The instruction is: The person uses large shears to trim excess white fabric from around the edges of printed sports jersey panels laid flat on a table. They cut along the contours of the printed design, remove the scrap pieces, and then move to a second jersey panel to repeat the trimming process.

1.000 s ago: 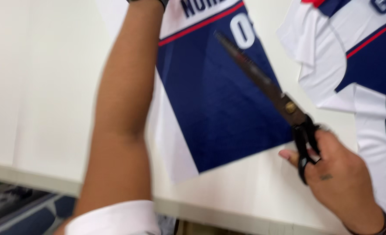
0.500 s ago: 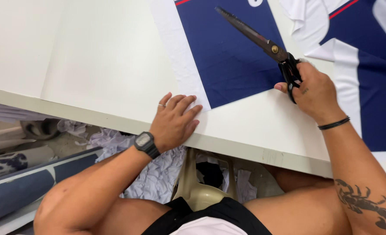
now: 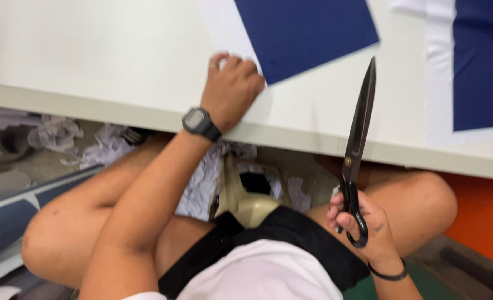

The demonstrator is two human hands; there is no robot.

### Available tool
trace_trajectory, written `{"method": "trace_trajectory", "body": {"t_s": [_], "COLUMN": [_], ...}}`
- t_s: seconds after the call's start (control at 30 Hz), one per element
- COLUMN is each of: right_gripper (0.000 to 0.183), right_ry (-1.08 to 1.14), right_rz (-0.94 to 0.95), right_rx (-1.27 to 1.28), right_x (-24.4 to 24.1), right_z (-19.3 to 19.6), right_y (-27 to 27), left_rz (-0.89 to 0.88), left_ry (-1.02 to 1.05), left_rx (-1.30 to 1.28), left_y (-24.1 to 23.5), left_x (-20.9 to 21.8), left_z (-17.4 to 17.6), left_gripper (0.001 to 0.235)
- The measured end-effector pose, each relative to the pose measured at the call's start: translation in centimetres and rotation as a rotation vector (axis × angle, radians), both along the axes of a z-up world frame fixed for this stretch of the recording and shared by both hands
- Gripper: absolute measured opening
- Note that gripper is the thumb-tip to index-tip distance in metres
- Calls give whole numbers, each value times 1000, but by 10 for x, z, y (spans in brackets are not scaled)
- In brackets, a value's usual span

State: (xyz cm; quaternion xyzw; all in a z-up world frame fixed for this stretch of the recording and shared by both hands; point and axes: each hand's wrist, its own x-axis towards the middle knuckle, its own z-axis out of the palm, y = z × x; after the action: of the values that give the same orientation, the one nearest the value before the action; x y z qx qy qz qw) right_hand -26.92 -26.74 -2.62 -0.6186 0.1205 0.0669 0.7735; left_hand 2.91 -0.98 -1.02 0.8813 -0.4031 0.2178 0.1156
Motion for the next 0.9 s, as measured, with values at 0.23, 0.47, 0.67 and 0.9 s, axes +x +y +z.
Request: {"method": "trace_trajectory", "body": {"t_s": [0.23,0.47,0.67,0.9], "right_gripper": [49,40,41,66], "right_ry": [99,194,244,267], "right_rz": [9,157,238,298], "right_rx": [-58,-93,2,324], "right_x": [-29,-22,-6,10], "right_z": [-10,-8,-1,18], "right_y": [10,22,26,19], "left_rz": [14,-56,-1,26], "left_ry": [277,18,111,86], "left_rx": [-132,-163,-249,-201], "left_y": [6,14,13,11], "left_x": [12,-3,-7,2], "left_z": [-2,0,-4,-17], "left_gripper": [12,6,10,11]}}
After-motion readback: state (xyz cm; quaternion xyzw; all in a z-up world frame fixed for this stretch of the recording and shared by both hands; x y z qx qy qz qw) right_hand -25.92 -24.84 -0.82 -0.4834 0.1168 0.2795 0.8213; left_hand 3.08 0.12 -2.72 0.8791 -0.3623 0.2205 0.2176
